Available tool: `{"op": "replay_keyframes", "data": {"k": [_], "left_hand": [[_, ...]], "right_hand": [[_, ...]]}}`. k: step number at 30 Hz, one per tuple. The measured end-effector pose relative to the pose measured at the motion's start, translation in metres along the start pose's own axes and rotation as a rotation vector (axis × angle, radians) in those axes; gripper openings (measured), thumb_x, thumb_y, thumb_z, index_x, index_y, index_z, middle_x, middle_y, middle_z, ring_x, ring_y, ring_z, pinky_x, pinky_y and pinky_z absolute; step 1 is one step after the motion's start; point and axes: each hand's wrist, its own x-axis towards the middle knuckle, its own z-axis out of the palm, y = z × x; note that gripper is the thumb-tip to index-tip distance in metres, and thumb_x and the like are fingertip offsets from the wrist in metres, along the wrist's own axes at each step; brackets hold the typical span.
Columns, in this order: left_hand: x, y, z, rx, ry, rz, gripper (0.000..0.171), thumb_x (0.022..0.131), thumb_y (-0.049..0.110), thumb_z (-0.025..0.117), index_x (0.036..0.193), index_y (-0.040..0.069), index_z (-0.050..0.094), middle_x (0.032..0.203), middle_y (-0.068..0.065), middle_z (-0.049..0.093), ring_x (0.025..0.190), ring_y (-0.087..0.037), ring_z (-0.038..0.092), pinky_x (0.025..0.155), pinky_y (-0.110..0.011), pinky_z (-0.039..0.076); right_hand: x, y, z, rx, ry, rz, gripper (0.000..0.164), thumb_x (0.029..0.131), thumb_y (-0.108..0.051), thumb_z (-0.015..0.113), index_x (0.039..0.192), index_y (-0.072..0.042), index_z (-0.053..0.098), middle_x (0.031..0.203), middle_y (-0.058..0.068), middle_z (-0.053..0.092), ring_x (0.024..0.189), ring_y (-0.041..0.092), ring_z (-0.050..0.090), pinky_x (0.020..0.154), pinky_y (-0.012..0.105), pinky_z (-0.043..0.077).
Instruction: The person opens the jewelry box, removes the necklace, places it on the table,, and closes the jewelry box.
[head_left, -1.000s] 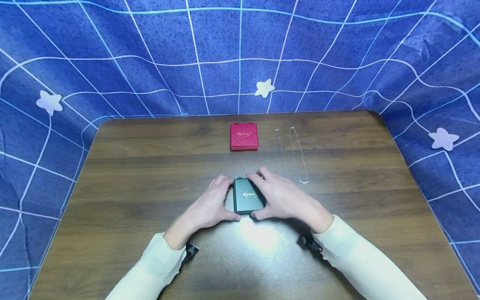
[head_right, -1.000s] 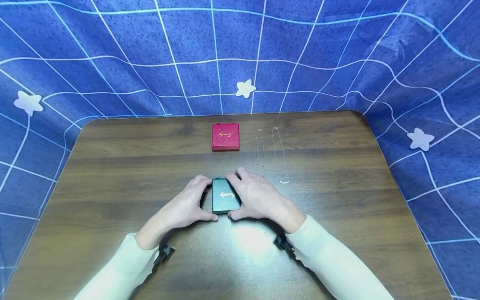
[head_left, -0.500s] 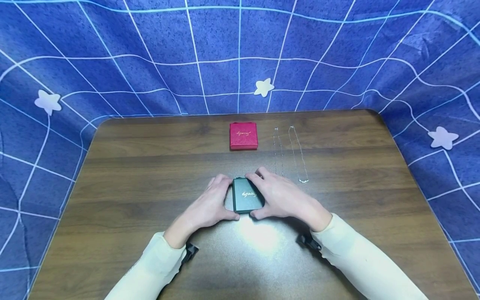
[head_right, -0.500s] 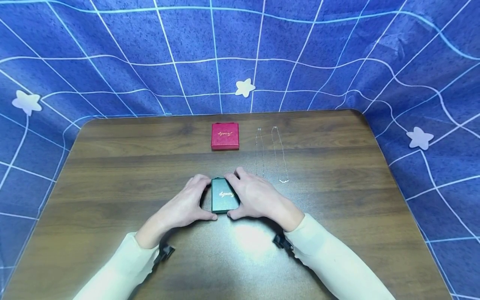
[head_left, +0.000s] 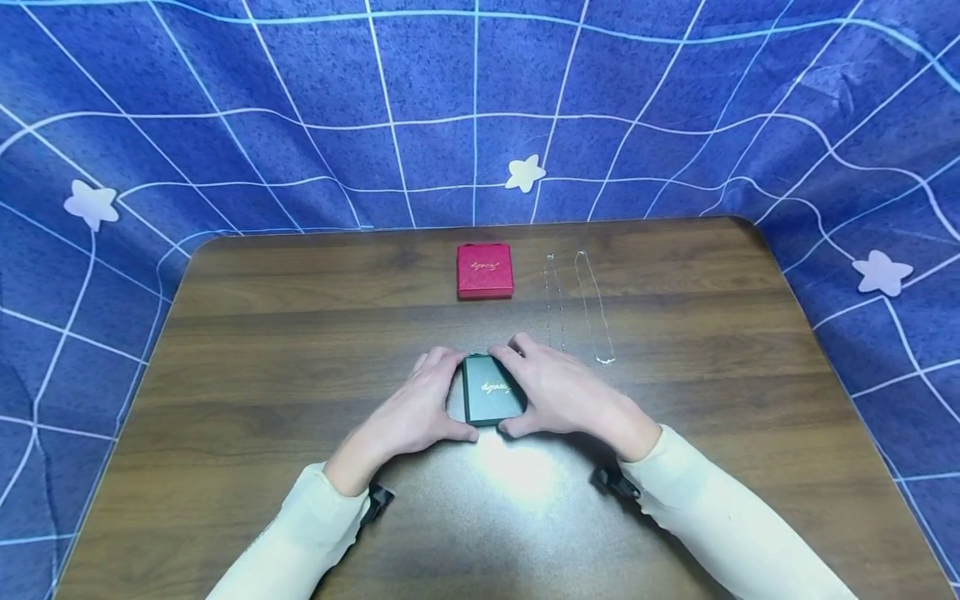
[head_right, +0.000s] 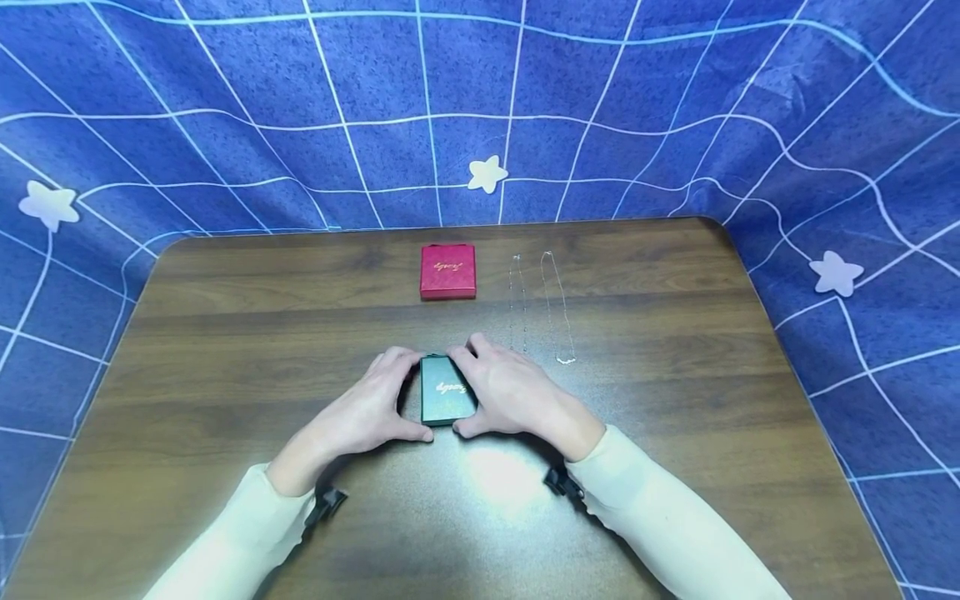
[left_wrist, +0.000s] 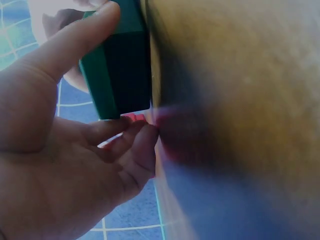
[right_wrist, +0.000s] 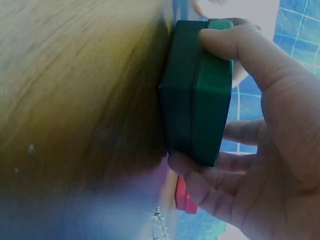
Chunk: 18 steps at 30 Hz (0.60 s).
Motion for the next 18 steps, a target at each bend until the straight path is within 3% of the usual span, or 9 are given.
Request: {"op": "replay_keyframes", "data": {"k": [18], "left_hand": [[-0.0024,0.0028,-0.004,-0.04,0.015,0.011,0.103,0.073,0.033,0.099,0.155,0.002,0.044,0.145,-0.011,0.053,0.134,-0.026,0.048,0.115,-0.048,0.042]], "right_hand": [[-0.0014,0.0016,-0.001,0.01,-0.003,0.002,0.106,0.07,-0.052,0.094,0.154,-0.007,0.049,0.126,0.007,0.055,0.094,0.019,0.06,0.085,0.038,0.057]]}}
